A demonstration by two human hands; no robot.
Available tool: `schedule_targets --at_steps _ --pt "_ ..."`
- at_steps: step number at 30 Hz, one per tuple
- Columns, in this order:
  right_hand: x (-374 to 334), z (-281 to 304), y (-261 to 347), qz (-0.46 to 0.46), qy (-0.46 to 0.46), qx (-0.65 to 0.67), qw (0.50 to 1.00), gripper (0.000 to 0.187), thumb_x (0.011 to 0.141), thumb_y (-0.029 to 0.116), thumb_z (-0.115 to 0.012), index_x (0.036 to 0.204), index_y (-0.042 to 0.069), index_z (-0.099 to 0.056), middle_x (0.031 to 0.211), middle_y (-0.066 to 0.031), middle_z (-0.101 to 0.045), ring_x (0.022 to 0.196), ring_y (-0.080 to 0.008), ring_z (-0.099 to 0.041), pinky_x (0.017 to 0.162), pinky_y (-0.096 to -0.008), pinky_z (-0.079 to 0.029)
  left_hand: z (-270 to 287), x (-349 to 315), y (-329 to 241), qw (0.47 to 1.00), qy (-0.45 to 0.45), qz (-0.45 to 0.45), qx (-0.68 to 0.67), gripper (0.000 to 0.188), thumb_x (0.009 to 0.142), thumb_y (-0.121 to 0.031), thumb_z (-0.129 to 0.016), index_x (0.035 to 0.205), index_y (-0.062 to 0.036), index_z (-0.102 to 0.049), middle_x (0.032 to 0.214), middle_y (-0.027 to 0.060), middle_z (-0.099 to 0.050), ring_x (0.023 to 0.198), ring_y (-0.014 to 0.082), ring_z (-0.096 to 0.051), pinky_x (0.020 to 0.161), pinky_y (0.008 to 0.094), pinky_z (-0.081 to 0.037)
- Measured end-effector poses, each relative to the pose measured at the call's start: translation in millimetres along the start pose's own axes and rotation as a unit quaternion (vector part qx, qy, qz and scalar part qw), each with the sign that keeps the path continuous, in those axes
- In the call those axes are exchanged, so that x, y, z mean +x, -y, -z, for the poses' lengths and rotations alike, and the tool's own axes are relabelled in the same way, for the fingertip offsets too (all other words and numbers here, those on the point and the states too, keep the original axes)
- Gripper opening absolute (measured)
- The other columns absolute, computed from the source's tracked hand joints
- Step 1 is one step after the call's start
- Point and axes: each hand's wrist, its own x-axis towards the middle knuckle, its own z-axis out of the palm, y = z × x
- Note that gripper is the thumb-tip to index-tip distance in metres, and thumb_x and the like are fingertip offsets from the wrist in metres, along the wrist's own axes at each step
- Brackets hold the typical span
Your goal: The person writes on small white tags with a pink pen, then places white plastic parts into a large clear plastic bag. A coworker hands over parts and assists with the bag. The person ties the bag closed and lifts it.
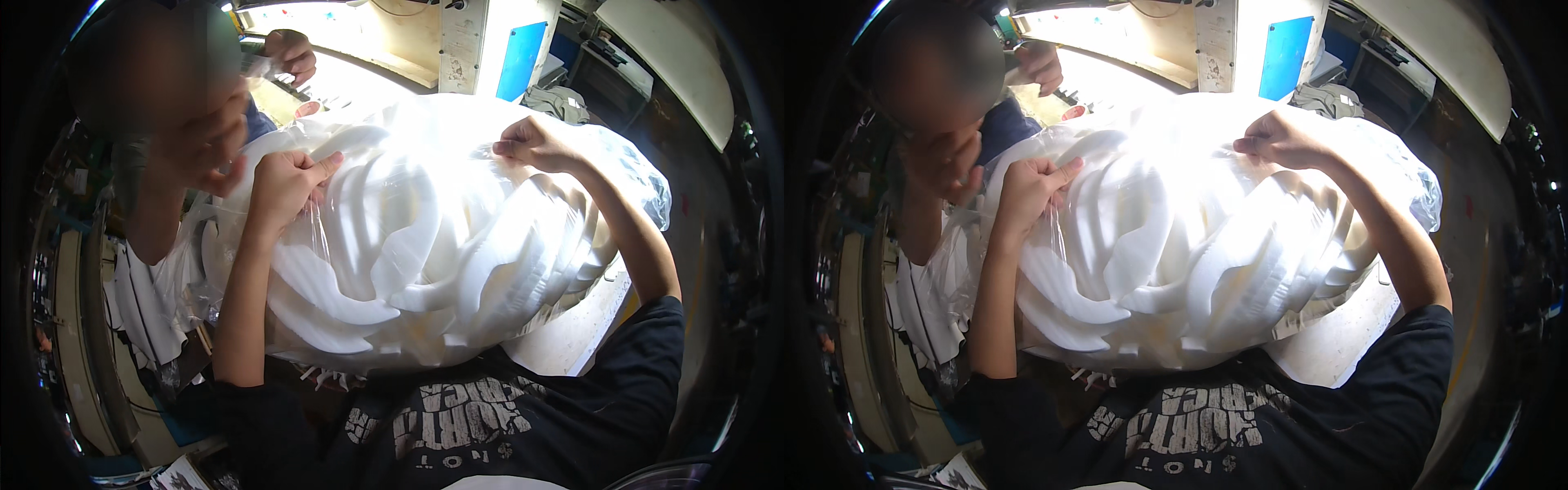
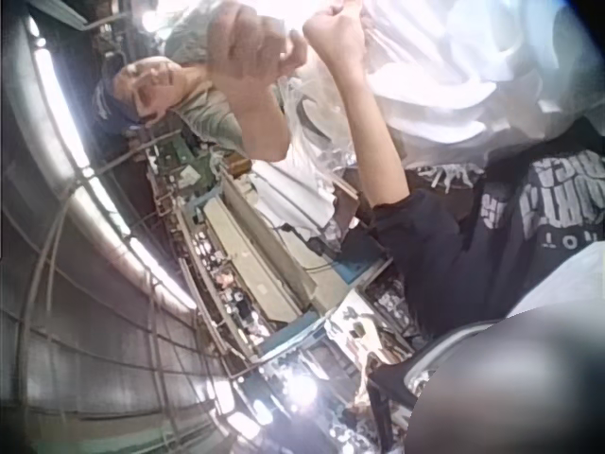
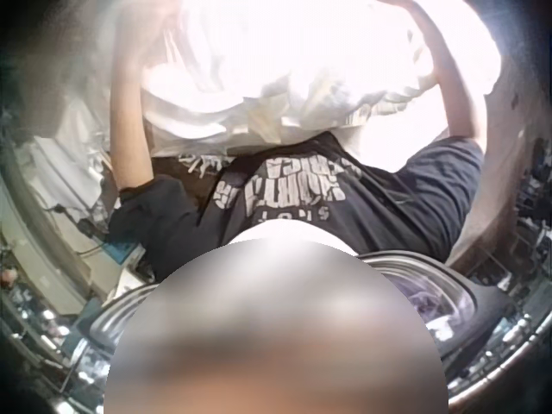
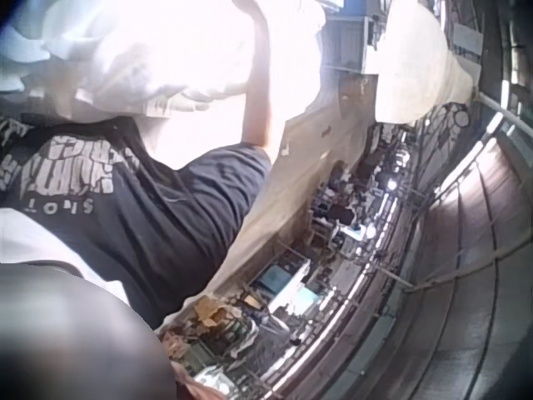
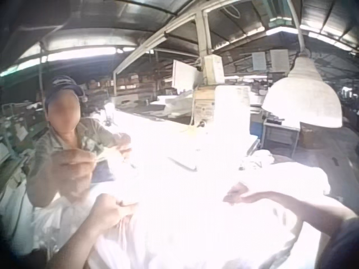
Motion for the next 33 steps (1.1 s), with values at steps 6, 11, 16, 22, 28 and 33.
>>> schedule_targets --at_steps 6,11,16,22,28,33 --pt "-3 4 5 -0.040 -0.016 -0.055 0.998 0.040 0.099 0.040 -0.065 0.075 0.008 -0.071 0.065 -0.0011 -0.060 0.062 -0.0144 -0.055 0.062 -0.0339 -0.044 4 15 8 0.951 0.060 -0.253 0.167 0.034 0.090 -0.029 -0.080 0.072 -0.0041 -0.066 0.070 0.0012 -0.064 0.056 0.0072 -0.057 0.051 0.0235 -0.042" --pt "-4 6 11 -0.039 -0.008 -0.069 0.997 0.039 0.100 0.040 -0.064 0.077 0.009 -0.072 0.067 -0.0015 -0.062 0.064 -0.0142 -0.055 0.063 -0.0334 -0.045 -1 17 20 0.992 0.122 0.009 -0.035 0.037 0.090 -0.032 -0.080 0.070 -0.0053 -0.064 0.068 0.0001 -0.063 0.056 0.0065 -0.055 0.053 0.0235 -0.044" --pt "-3 3 9 -0.015 -0.016 -0.050 0.999 0.039 0.102 0.035 -0.062 0.075 0.008 -0.068 0.064 0.0007 -0.057 0.060 -0.0109 -0.049 0.059 -0.0308 -0.041 -3 19 26 0.994 0.063 0.055 -0.066 0.040 0.090 -0.035 -0.081 0.069 -0.0066 -0.062 0.066 -0.0011 -0.063 0.056 0.0057 -0.054 0.054 0.0236 -0.045" --pt "-3 1 10 -0.016 -0.011 -0.053 0.998 0.040 0.104 0.033 -0.060 0.074 0.008 -0.066 0.062 0.0019 -0.054 0.058 -0.0096 -0.046 0.057 -0.0300 -0.039 -11 16 24 0.997 0.027 0.043 -0.065 0.041 0.090 -0.035 -0.083 0.069 -0.0061 -0.063 0.064 -0.0001 -0.064 0.054 0.0052 -0.053 0.052 0.0235 -0.045" --pt "-6 3 13 -0.024 -0.007 -0.052 0.998 0.040 0.105 0.034 -0.059 0.075 0.008 -0.065 0.061 0.0024 -0.052 0.058 -0.0096 -0.045 0.057 -0.0295 -0.039 -14 13 20 0.996 0.020 0.048 -0.065 0.041 0.090 -0.032 -0.082 0.067 -0.0059 -0.061 0.062 -0.0007 -0.063 0.053 0.0047 -0.052 0.051 0.0235 -0.044" --pt "-7 1 12 -0.020 -0.002 -0.034 0.999 0.039 0.104 0.034 -0.059 0.076 0.007 -0.065 0.061 0.0020 -0.052 0.059 -0.0102 -0.046 0.058 -0.0301 -0.040 -16 12 23 0.998 0.007 0.044 -0.054 0.042 0.091 -0.030 -0.081 0.064 -0.0070 -0.059 0.061 -0.0017 -0.061 0.052 0.0043 -0.049 0.049 0.0240 -0.041"
